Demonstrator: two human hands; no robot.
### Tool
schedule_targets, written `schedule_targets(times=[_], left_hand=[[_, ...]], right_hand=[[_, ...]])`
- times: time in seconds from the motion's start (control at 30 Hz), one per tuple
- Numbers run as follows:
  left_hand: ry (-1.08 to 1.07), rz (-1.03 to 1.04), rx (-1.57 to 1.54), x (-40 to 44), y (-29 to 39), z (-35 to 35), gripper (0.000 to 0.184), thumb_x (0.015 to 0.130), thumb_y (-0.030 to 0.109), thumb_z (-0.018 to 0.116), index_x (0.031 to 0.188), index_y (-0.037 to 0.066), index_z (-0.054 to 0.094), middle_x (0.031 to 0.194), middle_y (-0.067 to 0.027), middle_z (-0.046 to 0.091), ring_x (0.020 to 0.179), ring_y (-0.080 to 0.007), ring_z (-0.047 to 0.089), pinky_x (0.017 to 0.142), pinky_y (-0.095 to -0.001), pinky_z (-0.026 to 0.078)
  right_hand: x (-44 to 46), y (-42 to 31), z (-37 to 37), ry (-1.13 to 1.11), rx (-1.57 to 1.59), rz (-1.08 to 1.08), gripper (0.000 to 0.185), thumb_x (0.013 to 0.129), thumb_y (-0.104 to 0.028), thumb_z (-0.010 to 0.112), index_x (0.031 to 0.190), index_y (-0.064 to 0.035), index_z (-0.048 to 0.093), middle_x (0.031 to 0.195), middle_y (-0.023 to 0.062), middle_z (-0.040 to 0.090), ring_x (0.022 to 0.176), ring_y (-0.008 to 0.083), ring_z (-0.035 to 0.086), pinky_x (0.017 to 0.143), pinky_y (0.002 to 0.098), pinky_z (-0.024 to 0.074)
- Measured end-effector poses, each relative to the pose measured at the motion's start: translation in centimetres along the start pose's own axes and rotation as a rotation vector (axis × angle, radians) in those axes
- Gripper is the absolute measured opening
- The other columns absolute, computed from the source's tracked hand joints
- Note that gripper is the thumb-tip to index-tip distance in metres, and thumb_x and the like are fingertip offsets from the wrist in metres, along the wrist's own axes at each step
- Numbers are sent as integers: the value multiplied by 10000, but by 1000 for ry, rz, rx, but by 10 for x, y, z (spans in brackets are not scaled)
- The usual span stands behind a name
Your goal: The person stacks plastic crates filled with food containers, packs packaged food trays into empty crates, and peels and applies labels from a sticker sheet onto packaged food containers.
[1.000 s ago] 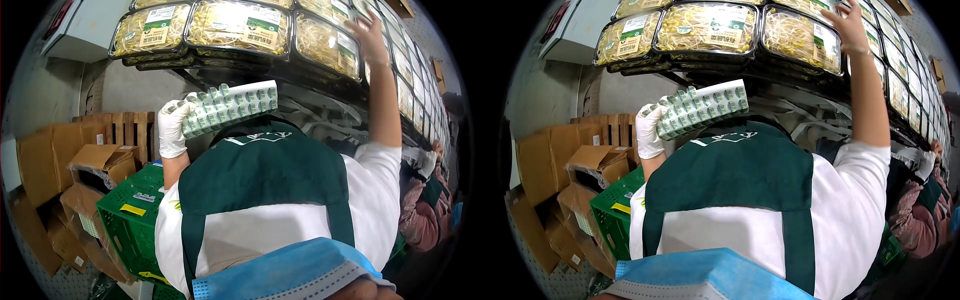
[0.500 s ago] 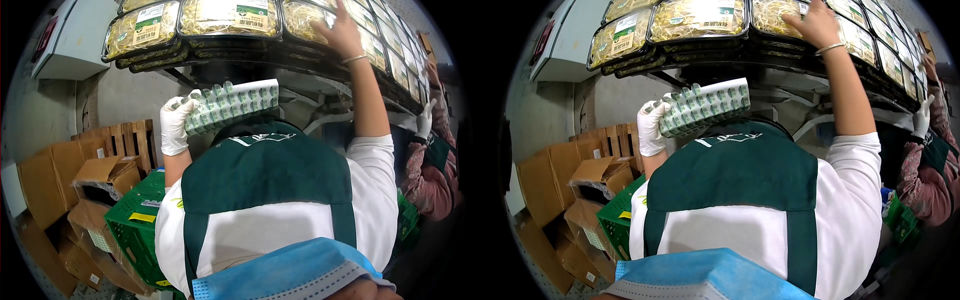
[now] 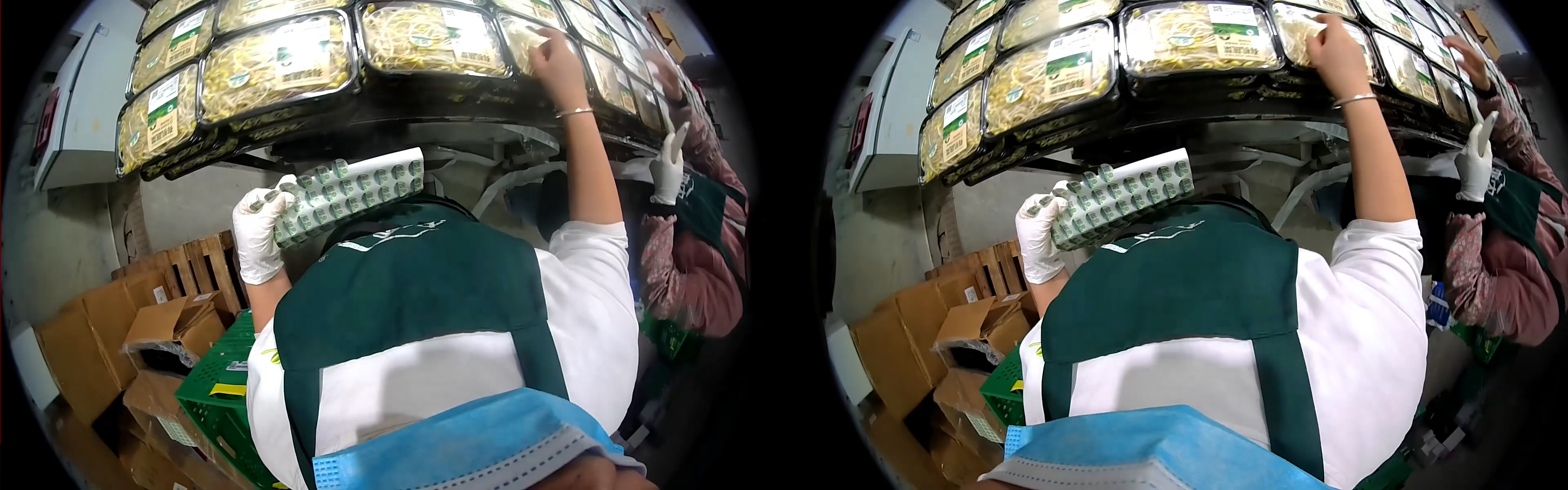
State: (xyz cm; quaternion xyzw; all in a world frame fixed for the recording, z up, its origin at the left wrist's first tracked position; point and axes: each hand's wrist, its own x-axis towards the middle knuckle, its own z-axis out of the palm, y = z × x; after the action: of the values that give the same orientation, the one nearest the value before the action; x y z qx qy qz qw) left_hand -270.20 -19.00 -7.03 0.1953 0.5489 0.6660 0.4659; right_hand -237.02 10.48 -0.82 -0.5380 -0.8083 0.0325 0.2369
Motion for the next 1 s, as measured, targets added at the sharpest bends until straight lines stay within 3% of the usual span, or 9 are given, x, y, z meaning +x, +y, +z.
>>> schedule_targets(times=[0.07, 0.2, 0.37, 0.4, 0.77, 0.83, 0.9, 0.93, 1.0], left_hand=[[-15, -31, 7, 7, -3, 11, 72, 665, -36, 624, 688, 12, 576, 665, -51, 596, 548, -85, 526, 533, -195, 419], [-132, 47, 76, 23, -15, 59, 62, 671, -18, 629, 693, 5, 576, 674, -65, 599, 605, -96, 547, 589, -214, 432], [-226, 144, 121, 35, -23, 109, 89, 676, -21, 631, 723, 6, 561, 662, -54, 585, 610, -110, 556, 590, -214, 434], [-216, 144, 121, 35, -23, 119, 89, 676, -21, 631, 723, 6, 561, 662, -54, 585, 610, -110, 556, 590, -214, 434], [-318, 55, 39, 29, -20, 135, 92, 737, 22, 574, 829, 20, 562, 748, -26, 579, 704, -84, 535, 646, -215, 413], [-345, 46, 58, 24, -14, 138, 188, 768, 19, 514, 956, 1, 516, 952, -89, 555, 868, -116, 519, 734, -238, 416], [-342, 111, 48, 19, -4, 146, 233, 773, 3, 488, 1006, -12, 481, 1077, -124, 503, 964, -139, 487, 791, -251, 409], [-359, 132, 65, 21, -3, 143, 249, 772, -9, 479, 1020, -18, 467, 1129, -138, 473, 1005, -149, 469, 815, -256, 403], [-248, 98, -29, 20, -4, 139, 193, 770, -49, 471, 958, -12, 488, 960, -85, 552, 832, -121, 536, 735, -237, 438]], right_hand=[[0, -5, -1, 2, -256, -199, 388, 747, -244, 543, 1086, -87, 441, 723, 99, 586, 748, 289, 550, 640, 358, 435], [12, 45, -18, 8, -457, -39, 701, 686, -574, 509, 1187, -100, 389, 913, 166, 553, 874, 325, 511, 749, 382, 406], [77, 67, -15, -15, 438, 36, 463, 706, -361, 618, 974, 9, 538, 745, 45, 552, 646, 109, 512, 619, 238, 424], [93, 63, -10, -113, 503, 67, 408, 714, -347, 612, 882, 24, 585, 809, 88, 587, 765, 146, 536, 676, 258, 417], [123, 40, 17, -275, -211, -19, 481, 718, -489, 521, 767, -11, 542, 676, 128, 585, 635, 241, 564, 626, 310, 438], [133, 66, 21, -221, -277, -39, 551, 701, -555, 504, 768, -8, 526, 666, 133, 569, 624, 222, 553, 611, 298, 435], [144, 89, 28, -266, -7, 15, 430, 696, -265, 554, 1023, -30, 403, 912, 177, 505, 803, 235, 517, 697, 310, 424], [147, 97, 39, -232, 147, 5, 668, 647, -62, 588, 1234, -56, 269, 1071, 226, 430, 905, 279, 478, 740, 335, 422], [101, 18, 1, -103, 452, -231, 328, 796, -312, 523, 891, 0, 545, 847, 103, 585, 785, 167, 546, 720, 277, 411]])
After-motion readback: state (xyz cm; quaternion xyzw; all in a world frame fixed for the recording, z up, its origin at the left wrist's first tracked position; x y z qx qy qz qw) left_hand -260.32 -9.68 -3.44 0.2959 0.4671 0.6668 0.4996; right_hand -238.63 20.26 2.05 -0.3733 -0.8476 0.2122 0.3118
